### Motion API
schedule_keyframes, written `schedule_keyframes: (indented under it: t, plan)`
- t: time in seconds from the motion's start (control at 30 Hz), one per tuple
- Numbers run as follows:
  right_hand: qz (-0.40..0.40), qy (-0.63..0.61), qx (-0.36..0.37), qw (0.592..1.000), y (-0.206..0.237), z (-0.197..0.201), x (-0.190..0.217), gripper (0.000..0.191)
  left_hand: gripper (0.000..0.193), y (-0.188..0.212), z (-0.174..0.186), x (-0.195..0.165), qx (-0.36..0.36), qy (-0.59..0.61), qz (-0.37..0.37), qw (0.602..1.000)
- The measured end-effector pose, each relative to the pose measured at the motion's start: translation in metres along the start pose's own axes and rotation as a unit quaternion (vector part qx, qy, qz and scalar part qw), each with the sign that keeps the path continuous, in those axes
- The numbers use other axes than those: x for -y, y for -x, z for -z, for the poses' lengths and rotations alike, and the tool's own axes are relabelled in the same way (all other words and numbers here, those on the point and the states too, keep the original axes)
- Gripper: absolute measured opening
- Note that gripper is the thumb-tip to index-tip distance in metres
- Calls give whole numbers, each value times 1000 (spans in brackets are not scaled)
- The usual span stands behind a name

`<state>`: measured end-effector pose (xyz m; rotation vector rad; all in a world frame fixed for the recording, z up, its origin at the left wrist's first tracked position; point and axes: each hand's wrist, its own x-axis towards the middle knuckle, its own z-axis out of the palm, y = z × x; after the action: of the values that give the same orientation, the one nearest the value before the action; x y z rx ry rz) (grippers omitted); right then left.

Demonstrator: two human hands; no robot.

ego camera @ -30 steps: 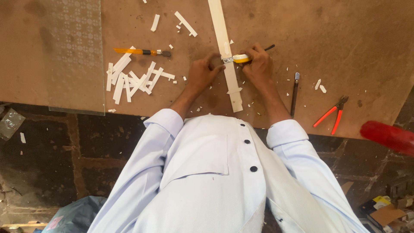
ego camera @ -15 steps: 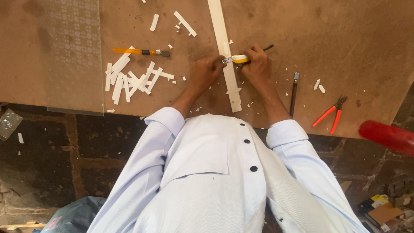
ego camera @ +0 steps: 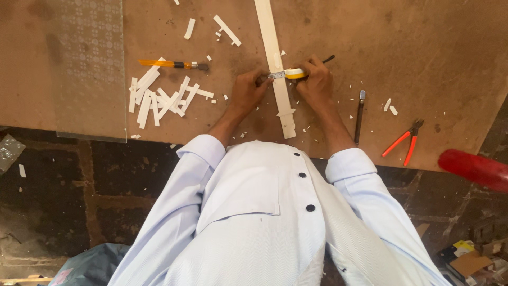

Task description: The person measures and marks a white plastic strip using a tape measure and pencil, then cuts it into small spacers. They place the spacers along the edge of a clear glass pane and use a chisel to tap them into position.

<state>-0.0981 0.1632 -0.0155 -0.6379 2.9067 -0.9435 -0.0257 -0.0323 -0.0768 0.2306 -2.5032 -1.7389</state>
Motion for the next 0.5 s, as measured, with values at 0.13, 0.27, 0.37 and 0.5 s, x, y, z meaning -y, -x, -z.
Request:
schedule_keyframes:
  t: [0.13,0.27,0.37,0.5]
  plan:
    - [-1,17,6,1000,0,1,1,16,19,-1,3,-5,7,18,25,1000]
    - [-15,12,17,1000,-1,2,2,16,18,-2,8,-15,11,50,35,998]
    - [-13,9,17,1000,-1,3,2,18,19,-2,14,-22,53,98,114,987]
    - [-8,11,12,1000,0,4,3,19,16,-2,17,-28,45,116,101,987]
